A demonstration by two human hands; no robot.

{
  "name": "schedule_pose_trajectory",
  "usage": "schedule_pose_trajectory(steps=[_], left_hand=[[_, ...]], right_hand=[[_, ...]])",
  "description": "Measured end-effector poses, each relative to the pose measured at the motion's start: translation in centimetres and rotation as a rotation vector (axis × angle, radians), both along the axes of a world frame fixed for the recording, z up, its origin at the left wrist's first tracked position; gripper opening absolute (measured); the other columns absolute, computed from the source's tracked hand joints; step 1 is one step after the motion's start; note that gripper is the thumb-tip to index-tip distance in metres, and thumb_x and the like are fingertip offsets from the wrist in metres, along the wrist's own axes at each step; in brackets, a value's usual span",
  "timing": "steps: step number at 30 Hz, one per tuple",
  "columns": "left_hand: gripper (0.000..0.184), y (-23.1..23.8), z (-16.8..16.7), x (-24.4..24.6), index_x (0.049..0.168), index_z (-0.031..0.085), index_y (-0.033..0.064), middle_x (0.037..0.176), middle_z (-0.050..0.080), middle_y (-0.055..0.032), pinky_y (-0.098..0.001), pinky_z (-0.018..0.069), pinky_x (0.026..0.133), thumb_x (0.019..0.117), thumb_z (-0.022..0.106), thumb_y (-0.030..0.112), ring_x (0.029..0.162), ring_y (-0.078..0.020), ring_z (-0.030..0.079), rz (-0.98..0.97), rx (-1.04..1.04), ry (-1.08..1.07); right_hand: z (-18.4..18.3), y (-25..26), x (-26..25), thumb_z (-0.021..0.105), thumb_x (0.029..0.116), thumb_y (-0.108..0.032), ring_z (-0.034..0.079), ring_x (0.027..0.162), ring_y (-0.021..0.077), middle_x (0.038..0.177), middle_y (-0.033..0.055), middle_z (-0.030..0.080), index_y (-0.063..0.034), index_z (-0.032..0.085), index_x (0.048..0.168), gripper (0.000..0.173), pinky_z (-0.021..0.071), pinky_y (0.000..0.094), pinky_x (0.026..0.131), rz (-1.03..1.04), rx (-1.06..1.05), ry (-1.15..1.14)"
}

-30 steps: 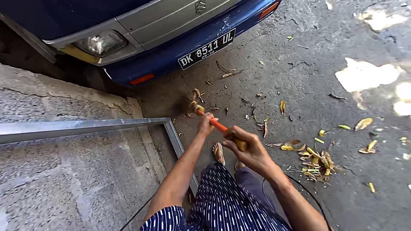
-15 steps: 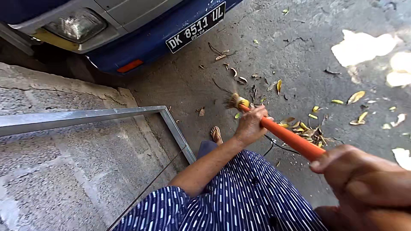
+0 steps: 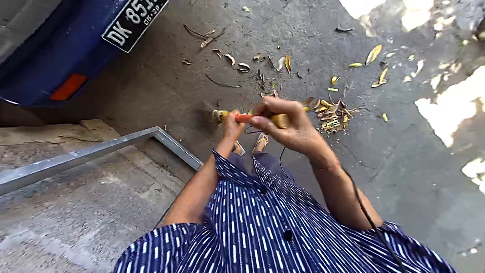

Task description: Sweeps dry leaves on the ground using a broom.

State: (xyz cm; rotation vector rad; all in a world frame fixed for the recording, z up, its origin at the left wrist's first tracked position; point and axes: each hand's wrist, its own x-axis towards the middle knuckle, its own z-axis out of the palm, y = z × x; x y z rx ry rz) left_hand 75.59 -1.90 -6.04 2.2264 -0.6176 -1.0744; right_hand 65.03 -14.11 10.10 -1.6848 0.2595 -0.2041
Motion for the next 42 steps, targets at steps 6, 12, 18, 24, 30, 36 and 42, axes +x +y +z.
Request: schedule_pose_trajectory(steps=[6, 12, 18, 24, 30, 36, 42], left_hand=[[0.017, -10.1, 4.8, -6.6, 0.096, 0.064, -0.0142, 0.099, 0.067, -0.0291, -0.0501, 0.0527, 0.09, 0.0954, 0.067, 0.002, 0.096, -0.0383, 0.067, -0.151, -0.392, 0.093], [0.026, -15.0, 3.8, -11.1, 0.086, 0.066, -0.0076, 0.106, 0.07, -0.0244, -0.0529, 0.0527, 0.096, 0.099, 0.065, 0.014, 0.111, -0.0367, 0.068, -0.214, -0.65, -0.007], [0.027, -11.4, 3.7, -12.1, 0.097, 0.069, -0.0069, 0.117, 0.069, -0.0234, -0.0561, 0.0472, 0.105, 0.1003, 0.064, 0.02, 0.121, -0.0384, 0.063, -0.198, -0.249, -0.065], [0.028, -12.3, 0.6, -16.3, 0.109, 0.068, -0.0092, 0.115, 0.069, -0.0263, -0.0527, 0.0456, 0.105, 0.1009, 0.058, 0.016, 0.116, -0.0382, 0.064, -0.246, -0.064, 0.053], [0.023, -18.6, 1.8, -21.5, 0.102, 0.069, -0.009, 0.108, 0.07, -0.0247, -0.0494, 0.0503, 0.099, 0.0983, 0.062, 0.012, 0.107, -0.0345, 0.067, -0.287, -0.377, 0.137], [0.026, -19.9, 8.3, -17.8, 0.095, 0.069, -0.0109, 0.125, 0.067, -0.0272, -0.0505, 0.0458, 0.108, 0.1011, 0.059, 0.012, 0.128, -0.0376, 0.06, -0.372, -0.378, 0.038], [0.029, -16.4, 5.8, -4.8, 0.106, 0.071, -0.0071, 0.137, 0.062, -0.0241, -0.0554, 0.0417, 0.112, 0.1019, 0.058, 0.019, 0.135, -0.0385, 0.054, -0.309, -0.049, -0.179]], right_hand=[[4.8, -3.2, -6.7, 0.065, 0.0945, -0.012, 0.054, 0.065, -0.0032, 0.078, -0.0048, 0.061, -0.0044, 0.066, 0.091, 0.008, 0.0475, 0.0139, 0.059, -0.218, -0.352, -0.058], [8.2, -3.0, -10.8, 0.068, 0.0997, -0.024, 0.064, 0.075, 0.0006, 0.081, -0.0042, 0.069, -0.0083, 0.069, 0.093, 0.017, 0.0555, 0.0192, 0.073, -0.366, -0.295, -0.261], [4.2, -6.8, -14.2, 0.064, 0.1015, -0.035, 0.062, 0.068, 0.0, 0.079, -0.0099, 0.067, -0.0211, 0.07, 0.097, 0.016, 0.0546, 0.019, 0.062, -0.459, -0.074, -0.301], [-0.2, -7.8, -16.8, 0.064, 0.0998, -0.02, 0.059, 0.066, -0.0046, 0.077, -0.01, 0.066, -0.01, 0.069, 0.092, 0.014, 0.0506, 0.0139, 0.061, -0.495, -0.029, -0.207], [4.0, -8.6, -19.9, 0.064, 0.1013, -0.019, 0.059, 0.072, -0.0085, 0.081, -0.0071, 0.067, -0.0041, 0.068, 0.094, 0.017, 0.0499, 0.0084, 0.065, -0.535, -0.292, -0.251], [8.1, -9.5, -20.0, 0.065, 0.1001, -0.037, 0.064, 0.073, -0.0018, 0.082, -0.0145, 0.067, -0.0241, 0.069, 0.1, 0.013, 0.0541, 0.0154, 0.068, -0.6, -0.269, -0.388], [3.2, -12.0, -11.8, 0.064, 0.1025, -0.027, 0.062, 0.071, -0.0043, 0.087, -0.006, 0.071, -0.0107, 0.071, 0.101, 0.018, 0.0538, 0.0138, 0.063, -0.399, -0.064, -0.36]])
